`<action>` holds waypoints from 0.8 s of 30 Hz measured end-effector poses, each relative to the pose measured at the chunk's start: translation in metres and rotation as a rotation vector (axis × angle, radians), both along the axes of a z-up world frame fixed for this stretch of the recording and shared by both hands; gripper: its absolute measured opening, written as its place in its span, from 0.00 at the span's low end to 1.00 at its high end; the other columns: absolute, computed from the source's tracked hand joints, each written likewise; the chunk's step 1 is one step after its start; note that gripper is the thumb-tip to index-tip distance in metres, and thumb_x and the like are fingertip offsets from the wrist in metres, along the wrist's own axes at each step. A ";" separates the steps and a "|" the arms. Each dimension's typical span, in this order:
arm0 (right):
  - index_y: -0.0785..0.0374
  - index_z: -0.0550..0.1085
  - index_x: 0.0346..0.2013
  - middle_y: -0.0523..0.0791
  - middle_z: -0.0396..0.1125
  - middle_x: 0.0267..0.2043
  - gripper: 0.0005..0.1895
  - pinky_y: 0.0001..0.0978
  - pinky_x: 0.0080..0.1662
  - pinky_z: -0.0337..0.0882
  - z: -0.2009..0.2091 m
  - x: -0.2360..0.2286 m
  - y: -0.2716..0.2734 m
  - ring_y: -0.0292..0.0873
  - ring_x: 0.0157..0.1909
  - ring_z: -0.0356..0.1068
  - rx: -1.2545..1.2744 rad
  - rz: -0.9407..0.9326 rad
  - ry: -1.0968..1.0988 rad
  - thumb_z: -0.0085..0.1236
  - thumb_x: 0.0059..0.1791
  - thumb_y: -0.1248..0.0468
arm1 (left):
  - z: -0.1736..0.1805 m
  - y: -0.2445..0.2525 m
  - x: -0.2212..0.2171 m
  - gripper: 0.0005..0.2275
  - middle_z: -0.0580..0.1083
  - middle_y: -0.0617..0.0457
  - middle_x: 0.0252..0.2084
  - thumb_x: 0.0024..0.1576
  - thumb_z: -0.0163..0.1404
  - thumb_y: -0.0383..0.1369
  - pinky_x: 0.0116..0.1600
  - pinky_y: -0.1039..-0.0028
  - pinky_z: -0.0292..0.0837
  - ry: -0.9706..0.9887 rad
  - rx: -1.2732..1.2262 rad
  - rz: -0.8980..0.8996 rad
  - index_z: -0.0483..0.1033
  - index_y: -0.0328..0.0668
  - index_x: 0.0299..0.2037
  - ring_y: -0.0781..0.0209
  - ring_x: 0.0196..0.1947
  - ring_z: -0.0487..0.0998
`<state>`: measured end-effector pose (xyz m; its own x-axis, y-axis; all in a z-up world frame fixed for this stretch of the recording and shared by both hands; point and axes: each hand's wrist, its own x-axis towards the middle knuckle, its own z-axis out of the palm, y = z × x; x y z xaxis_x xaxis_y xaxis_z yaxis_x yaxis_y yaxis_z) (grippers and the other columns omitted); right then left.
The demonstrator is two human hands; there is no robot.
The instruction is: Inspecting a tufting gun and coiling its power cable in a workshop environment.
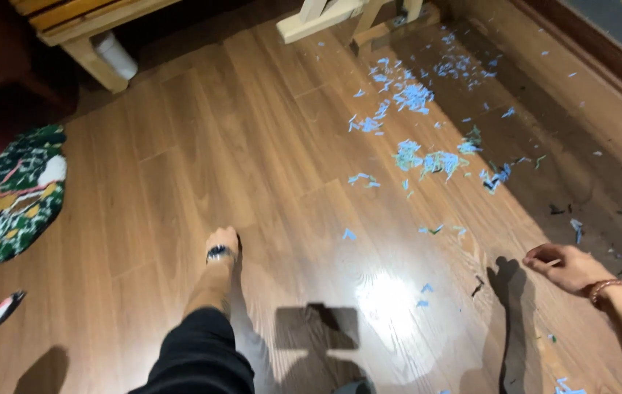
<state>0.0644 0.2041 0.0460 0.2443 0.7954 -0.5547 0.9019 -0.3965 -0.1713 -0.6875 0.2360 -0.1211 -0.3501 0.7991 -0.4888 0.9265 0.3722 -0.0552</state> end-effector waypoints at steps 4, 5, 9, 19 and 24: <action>0.44 0.86 0.48 0.37 0.84 0.52 0.21 0.34 0.58 0.73 -0.004 0.017 0.003 0.42 0.55 0.82 -0.001 0.035 0.004 0.58 0.48 0.42 | -0.020 0.002 0.021 0.13 0.81 0.44 0.45 0.57 0.43 0.25 0.51 0.56 0.80 0.108 0.069 -0.286 0.82 0.45 0.44 0.40 0.47 0.83; 0.45 0.85 0.48 0.35 0.84 0.51 0.21 0.33 0.57 0.73 -0.007 0.022 0.002 0.41 0.52 0.83 0.001 0.061 0.011 0.57 0.49 0.42 | -0.022 0.003 0.027 0.12 0.82 0.49 0.43 0.57 0.45 0.24 0.48 0.58 0.82 0.152 0.065 -0.363 0.82 0.48 0.43 0.43 0.44 0.85; 0.45 0.86 0.48 0.33 0.84 0.52 0.19 0.32 0.59 0.73 0.038 0.013 -0.011 0.39 0.55 0.81 0.004 0.001 0.046 0.56 0.50 0.46 | 0.008 0.017 0.089 0.15 0.80 0.50 0.49 0.50 0.53 0.31 0.54 0.60 0.79 0.127 0.069 -0.413 0.77 0.55 0.48 0.45 0.50 0.82; 0.49 0.83 0.45 0.35 0.81 0.36 0.13 0.28 0.45 0.72 0.164 0.006 -0.071 0.32 0.34 0.74 0.434 0.081 0.204 0.58 0.51 0.51 | 0.199 0.013 0.512 0.09 0.81 0.56 0.37 0.55 0.53 0.30 0.45 0.67 0.77 -1.238 0.548 -1.020 0.79 0.52 0.44 0.56 0.36 0.82; 0.52 0.82 0.43 0.45 0.80 0.34 0.11 0.39 0.39 0.68 0.257 0.044 -0.138 0.42 0.30 0.75 0.733 0.158 -0.095 0.55 0.52 0.57 | 0.356 -0.034 0.647 0.06 0.81 0.56 0.30 0.52 0.50 0.31 0.41 0.65 0.74 -1.393 0.676 -1.234 0.76 0.59 0.36 0.51 0.31 0.82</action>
